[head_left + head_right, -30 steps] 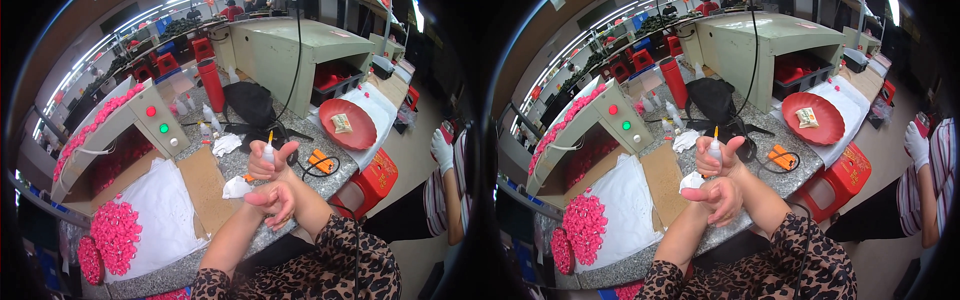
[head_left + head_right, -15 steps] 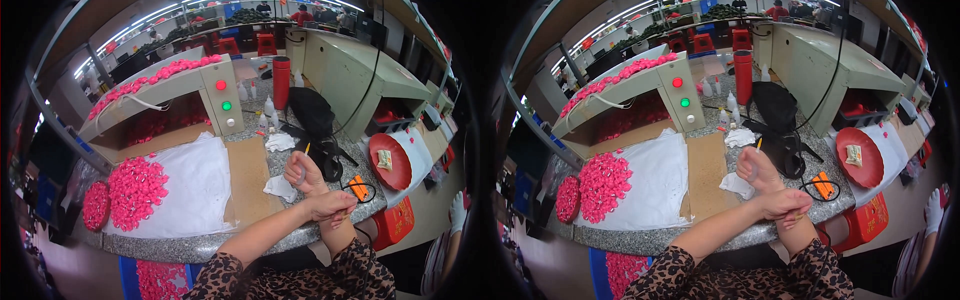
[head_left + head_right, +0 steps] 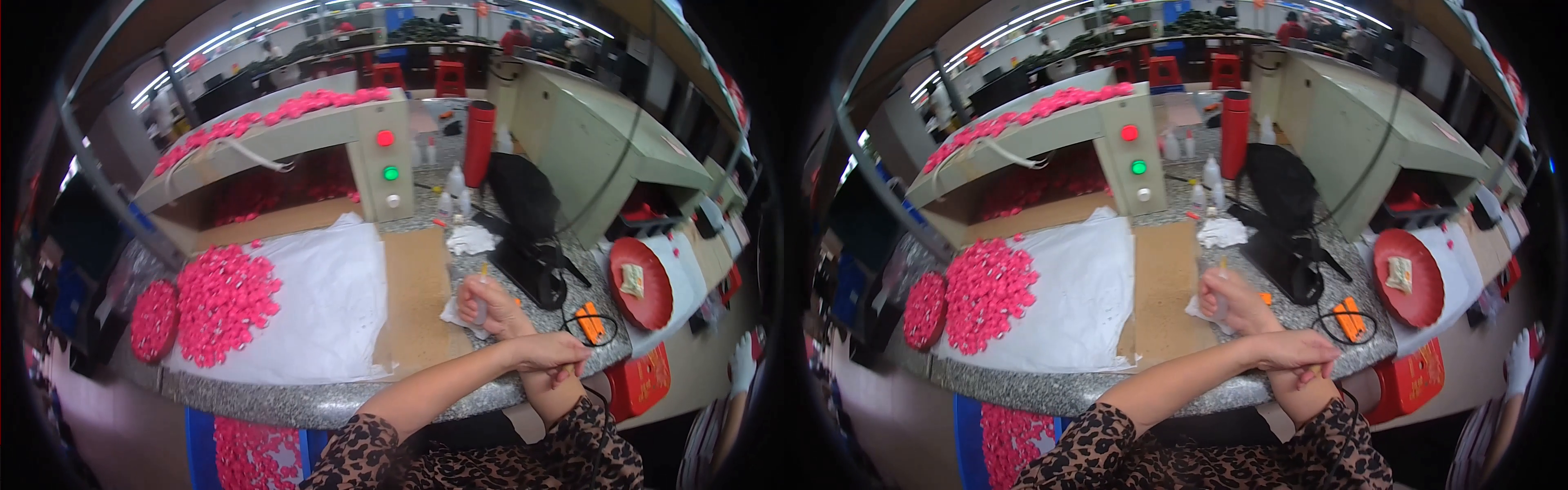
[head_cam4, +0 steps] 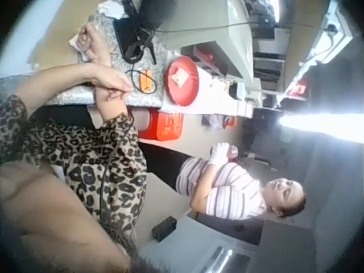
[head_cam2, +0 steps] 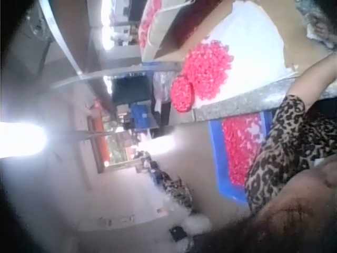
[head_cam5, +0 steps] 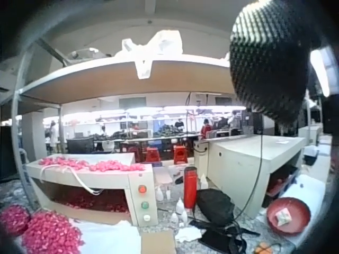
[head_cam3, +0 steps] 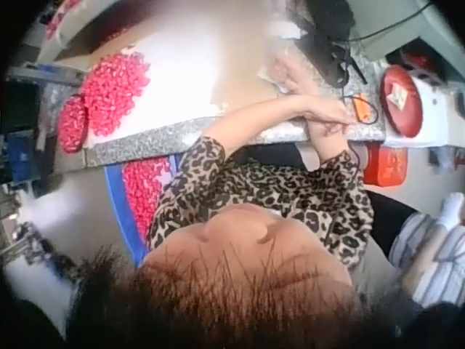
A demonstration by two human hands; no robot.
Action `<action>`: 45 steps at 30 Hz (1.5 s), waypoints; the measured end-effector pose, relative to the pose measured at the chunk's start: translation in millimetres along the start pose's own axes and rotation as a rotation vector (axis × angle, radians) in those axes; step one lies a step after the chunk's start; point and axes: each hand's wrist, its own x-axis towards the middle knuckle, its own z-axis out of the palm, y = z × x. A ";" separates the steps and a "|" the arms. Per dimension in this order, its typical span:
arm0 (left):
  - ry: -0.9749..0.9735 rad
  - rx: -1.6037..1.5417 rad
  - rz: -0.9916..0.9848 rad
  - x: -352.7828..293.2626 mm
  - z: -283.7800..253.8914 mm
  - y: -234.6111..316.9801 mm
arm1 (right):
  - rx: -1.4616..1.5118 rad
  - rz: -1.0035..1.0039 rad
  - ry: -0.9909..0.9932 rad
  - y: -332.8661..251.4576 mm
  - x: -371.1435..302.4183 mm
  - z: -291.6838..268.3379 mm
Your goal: The person applies glue to small toy components using a glue bottle, attaches pieces to them by hand, and wipes excess glue with a tissue.
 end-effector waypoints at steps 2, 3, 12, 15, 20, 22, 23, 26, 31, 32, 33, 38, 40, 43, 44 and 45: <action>0.056 0.016 -0.046 -2.0 2.6 3.2 | -0.047 0.005 0.084 5.5 -2.8 1.5; 0.113 0.011 -0.068 -20.4 -10.8 1.8 | -0.109 0.020 0.088 16.1 12.6 10.8; 0.102 -0.020 -0.137 -13.4 -10.9 -0.5 | -0.110 -0.138 0.021 2.8 1.0 16.6; 0.065 -0.119 -0.144 -16.1 -9.0 -1.4 | -0.079 -0.107 -0.011 6.3 1.9 15.8; 0.081 -0.128 -0.173 -19.6 -13.4 -1.0 | -0.002 -0.086 -0.004 10.5 10.0 13.4; 0.097 -0.131 -0.159 -21.9 -14.1 0.3 | 0.051 -0.095 0.016 5.3 5.7 22.1; 0.096 -0.129 -0.162 -22.9 -14.5 0.3 | 0.052 -0.099 0.016 3.9 4.7 23.0; 0.095 -0.152 -0.154 -22.1 -15.6 -0.7 | 0.060 -0.109 0.014 11.1 1.8 20.4; 0.092 -0.170 -0.143 -18.3 -15.5 -2.3 | 0.071 -0.115 0.008 10.8 2.3 13.8; 0.093 -0.170 -0.144 -18.3 -15.5 -2.3 | 0.073 -0.115 0.006 11.7 2.4 12.7; 0.093 -0.170 -0.143 -18.5 -15.6 -1.8 | 0.076 -0.115 0.005 13.7 2.6 12.3; 0.092 -0.169 -0.142 -17.8 -16.4 -1.7 | 0.086 -0.112 -0.005 19.5 7.6 8.6; 0.087 -0.173 -0.144 -19.1 -17.2 -1.3 | 0.089 -0.109 -0.012 20.9 8.8 8.9; 0.091 -0.167 -0.152 -19.4 -16.7 -0.3 | 0.094 -0.100 -0.032 20.5 11.0 10.0; 0.099 -0.165 -0.149 -20.3 -16.7 -0.5 | 0.095 -0.096 -0.041 22.5 11.0 12.6; 0.095 -0.176 -0.149 -20.9 -17.1 -2.0 | 0.096 -0.098 -0.050 23.3 13.9 15.5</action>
